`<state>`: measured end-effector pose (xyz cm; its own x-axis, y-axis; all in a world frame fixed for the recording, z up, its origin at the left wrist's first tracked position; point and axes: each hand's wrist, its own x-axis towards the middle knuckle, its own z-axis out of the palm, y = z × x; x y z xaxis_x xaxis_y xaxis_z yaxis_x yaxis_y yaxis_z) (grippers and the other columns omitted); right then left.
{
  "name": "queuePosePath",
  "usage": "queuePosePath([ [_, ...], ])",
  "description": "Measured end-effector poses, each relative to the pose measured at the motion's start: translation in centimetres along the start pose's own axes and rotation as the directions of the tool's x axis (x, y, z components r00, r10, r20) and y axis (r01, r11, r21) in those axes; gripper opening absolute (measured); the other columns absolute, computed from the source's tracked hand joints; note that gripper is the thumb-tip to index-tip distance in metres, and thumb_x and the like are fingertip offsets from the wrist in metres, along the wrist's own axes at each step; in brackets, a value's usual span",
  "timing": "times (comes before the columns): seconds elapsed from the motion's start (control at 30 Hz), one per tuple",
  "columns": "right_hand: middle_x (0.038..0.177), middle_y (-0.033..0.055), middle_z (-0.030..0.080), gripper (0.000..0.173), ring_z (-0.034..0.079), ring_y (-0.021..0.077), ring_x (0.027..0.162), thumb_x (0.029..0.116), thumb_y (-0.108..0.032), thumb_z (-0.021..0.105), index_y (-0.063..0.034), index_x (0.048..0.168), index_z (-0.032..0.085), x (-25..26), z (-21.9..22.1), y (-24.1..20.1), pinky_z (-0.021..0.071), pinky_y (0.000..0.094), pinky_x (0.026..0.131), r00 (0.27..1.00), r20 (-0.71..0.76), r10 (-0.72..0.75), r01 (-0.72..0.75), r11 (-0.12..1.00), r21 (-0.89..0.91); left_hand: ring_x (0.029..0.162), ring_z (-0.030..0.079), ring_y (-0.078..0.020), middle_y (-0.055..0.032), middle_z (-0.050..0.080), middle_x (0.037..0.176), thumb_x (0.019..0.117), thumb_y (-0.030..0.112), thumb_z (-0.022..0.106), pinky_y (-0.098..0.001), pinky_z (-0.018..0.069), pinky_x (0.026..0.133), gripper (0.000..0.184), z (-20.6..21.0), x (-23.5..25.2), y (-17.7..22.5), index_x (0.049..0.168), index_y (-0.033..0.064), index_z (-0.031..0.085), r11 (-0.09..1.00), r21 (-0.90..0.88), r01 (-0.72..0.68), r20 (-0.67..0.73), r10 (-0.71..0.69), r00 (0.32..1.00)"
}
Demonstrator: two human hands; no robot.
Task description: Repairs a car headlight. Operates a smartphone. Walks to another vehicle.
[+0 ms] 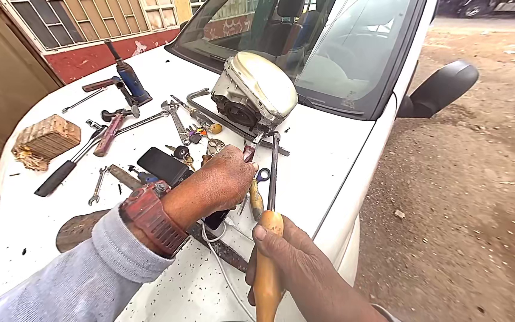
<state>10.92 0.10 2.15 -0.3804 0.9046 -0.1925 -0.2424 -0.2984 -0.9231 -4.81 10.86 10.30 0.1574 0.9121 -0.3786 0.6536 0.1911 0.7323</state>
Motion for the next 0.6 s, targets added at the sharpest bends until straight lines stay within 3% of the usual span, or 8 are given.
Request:
queuePosePath([
  [0.33, 0.082, 0.0184, 0.067, 0.036, 0.072, 0.0337, 0.071, 0.1075, -0.031, 0.05, -0.0008, 0.127, 0.043, 0.45, 0.17, 0.89, 0.0649, 0.05, 0.065, 0.999, 0.019, -0.027, 0.027, 0.999, 0.038, 0.052, 0.063, -0.0209, -0.0125, 0.065, 0.073, 0.1097, 0.037, 0.048, -0.0332, 0.0545, 0.049, 0.036, 0.06, 0.08, -0.27, 0.1, 0.0032, 0.058, 1.0, 0.009, -0.003, -0.009, 0.003, 1.0],
  [0.6, 0.082, 0.0173, 0.069, 0.037, 0.072, 0.0307, 0.07, 0.1064, -0.032, 0.053, -0.0021, 0.126, 0.044, 0.5, 0.37, 0.85, 0.0633, 0.0437, 0.061, 1.0, -0.017, 0.003, -0.004, 1.0, -0.03, 0.051, 0.063, -0.0211, -0.013, 0.065, 0.072, 0.1102, 0.034, 0.047, -0.0329, 0.0547, 0.049, 0.034, 0.15, 0.12, -0.35, 0.099, 0.0033, 0.057, 1.0, -0.011, -0.014, 0.003, 0.014, 1.0],
])
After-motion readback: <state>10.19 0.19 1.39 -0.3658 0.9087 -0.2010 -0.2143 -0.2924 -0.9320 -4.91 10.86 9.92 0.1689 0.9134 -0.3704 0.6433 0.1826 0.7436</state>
